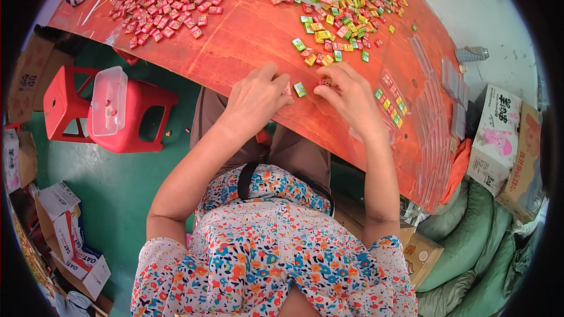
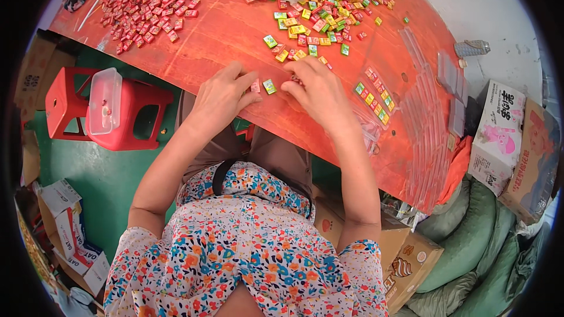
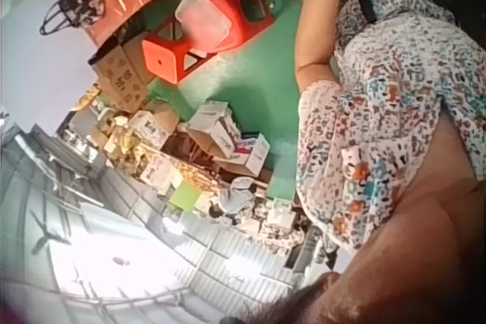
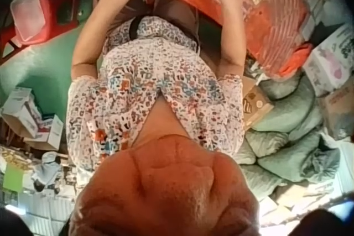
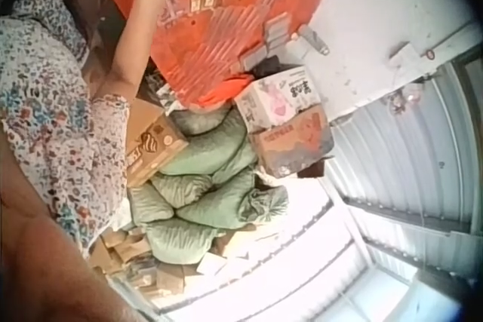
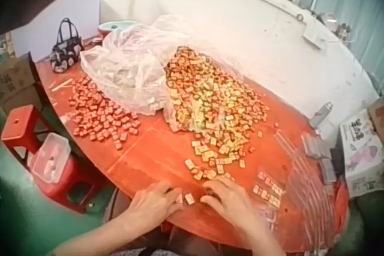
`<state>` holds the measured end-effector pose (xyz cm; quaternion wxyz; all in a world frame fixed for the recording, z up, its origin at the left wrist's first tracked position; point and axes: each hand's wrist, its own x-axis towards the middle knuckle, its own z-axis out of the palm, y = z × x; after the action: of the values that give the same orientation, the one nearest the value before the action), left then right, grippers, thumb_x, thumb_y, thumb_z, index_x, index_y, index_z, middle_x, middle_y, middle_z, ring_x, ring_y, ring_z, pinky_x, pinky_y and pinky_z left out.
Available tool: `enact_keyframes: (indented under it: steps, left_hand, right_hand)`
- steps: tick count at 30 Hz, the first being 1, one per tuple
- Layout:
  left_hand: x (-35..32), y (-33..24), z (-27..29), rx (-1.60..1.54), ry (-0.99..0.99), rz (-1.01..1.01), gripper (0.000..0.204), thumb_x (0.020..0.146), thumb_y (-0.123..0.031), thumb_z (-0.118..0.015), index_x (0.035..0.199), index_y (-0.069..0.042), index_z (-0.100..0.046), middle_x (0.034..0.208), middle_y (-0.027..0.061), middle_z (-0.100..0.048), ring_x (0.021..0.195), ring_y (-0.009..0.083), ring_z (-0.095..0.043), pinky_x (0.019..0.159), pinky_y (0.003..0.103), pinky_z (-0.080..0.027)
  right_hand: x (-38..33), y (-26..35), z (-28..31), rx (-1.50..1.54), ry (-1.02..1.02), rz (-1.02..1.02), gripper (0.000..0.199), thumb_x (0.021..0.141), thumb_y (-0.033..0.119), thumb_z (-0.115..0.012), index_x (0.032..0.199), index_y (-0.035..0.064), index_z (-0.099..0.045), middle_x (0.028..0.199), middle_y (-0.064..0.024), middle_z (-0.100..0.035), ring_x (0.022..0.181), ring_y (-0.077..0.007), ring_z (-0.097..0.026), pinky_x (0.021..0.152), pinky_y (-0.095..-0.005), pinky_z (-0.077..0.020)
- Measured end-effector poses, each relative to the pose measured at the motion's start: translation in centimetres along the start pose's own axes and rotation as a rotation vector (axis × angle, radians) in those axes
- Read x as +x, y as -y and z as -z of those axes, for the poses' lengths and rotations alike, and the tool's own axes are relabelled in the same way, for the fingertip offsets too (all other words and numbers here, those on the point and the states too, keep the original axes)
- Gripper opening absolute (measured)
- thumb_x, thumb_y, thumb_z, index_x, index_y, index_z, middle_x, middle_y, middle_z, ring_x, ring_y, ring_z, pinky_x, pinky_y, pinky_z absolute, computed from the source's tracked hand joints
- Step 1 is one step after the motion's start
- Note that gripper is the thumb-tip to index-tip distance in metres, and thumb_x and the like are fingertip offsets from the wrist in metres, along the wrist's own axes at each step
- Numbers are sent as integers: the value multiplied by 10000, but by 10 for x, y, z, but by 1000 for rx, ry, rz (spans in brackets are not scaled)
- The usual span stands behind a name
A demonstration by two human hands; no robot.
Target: Sorting and packaging small colorful items into plastic trays and cardboard boxes.
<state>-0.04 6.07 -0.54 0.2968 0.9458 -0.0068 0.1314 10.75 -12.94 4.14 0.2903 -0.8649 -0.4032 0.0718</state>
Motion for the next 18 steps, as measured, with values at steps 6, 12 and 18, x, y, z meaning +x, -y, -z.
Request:
enact_keyframes:
  steps: [6,12,18]
  left_hand:
    - [0,-2,-7,8,12,-34,236,817,-191,-730,998,-60,-654,928,109,-565,850,312,-624,700,432,-529]
    - [-6,-9,-12,-1,-81,-85,155,799,-140,-692,867,-19,-623,887,120,-535,871,311,-620,711,431,-538]
    - [-16,0,-1,4,-125,0,197,787,-134,-723,922,-16,-641,898,131,-544,856,321,-625,709,430,-539]
  right_hand:
    - [-13,-21,5,-97,-12,46,258,854,152,-731,1062,28,-644,1046,-111,-640,874,-269,-664,745,-347,-534]
    - [-4,-8,-11,34,-49,153,242,844,123,-733,1047,29,-640,1027,-119,-635,893,-287,-649,755,-360,-531]
    - [16,14,-34,71,-22,365,257,806,96,-736,1039,30,-649,1013,-111,-640,940,-296,-645,794,-377,-532]
